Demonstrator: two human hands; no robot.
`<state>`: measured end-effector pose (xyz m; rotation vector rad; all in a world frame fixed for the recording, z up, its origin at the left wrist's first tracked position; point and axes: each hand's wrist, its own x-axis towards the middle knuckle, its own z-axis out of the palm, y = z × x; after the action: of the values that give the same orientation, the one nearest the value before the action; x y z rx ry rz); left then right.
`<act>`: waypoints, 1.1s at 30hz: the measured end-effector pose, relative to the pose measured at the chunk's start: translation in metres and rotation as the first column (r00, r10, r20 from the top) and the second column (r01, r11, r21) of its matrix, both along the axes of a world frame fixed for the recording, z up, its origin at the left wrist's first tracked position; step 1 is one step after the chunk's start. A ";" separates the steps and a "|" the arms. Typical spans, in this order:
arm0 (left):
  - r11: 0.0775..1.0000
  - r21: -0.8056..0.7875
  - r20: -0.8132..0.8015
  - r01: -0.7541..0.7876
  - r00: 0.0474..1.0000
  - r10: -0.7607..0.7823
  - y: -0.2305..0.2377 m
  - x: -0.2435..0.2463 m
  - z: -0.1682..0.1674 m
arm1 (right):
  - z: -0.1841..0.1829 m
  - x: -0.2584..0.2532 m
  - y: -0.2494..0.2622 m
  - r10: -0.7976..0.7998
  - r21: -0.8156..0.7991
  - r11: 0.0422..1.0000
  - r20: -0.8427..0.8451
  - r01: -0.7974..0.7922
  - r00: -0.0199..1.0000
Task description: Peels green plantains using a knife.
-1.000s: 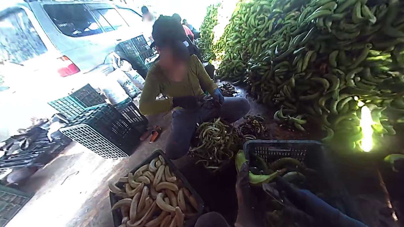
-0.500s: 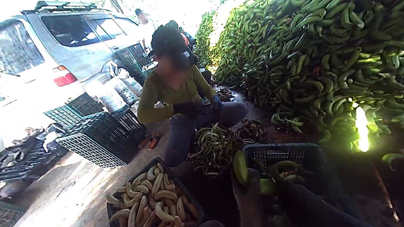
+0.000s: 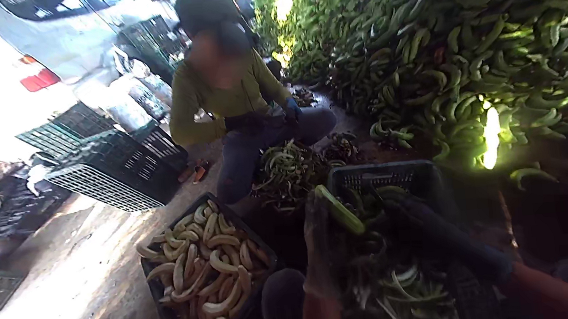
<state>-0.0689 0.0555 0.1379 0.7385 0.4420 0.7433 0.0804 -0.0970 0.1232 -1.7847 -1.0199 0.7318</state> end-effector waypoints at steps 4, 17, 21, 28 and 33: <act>1.000 -0.026 -0.162 0.010 0.987 -0.014 -0.010 0.001 0.007 | 0.006 0.009 -0.004 0.022 -0.164 0.986 0.345 0.037 0.938; 0.876 -0.422 0.108 0.235 0.972 -0.209 -0.022 0.011 -0.010 | -0.006 0.004 0.004 -0.187 0.285 0.907 0.932 -0.309 0.312; 0.858 -0.423 0.183 0.290 0.955 -0.233 -0.020 0.005 -0.013 | -0.007 0.001 0.006 -0.221 0.317 0.887 0.930 -0.335 0.293; 0.878 -0.362 0.259 0.314 0.938 -0.229 -0.014 0.002 -0.014 | -0.005 -0.003 0.005 -0.220 0.318 0.888 0.928 -0.332 0.300; 0.907 -0.330 0.187 0.261 0.960 -0.208 -0.013 0.000 -0.011 | 0.000 -0.010 -0.001 -0.156 0.267 0.923 0.919 -0.278 0.362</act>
<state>-0.0691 0.0429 0.1266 0.3854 0.3310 0.4691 0.0708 -0.0980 0.1231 -1.7426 -1.8310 -0.6287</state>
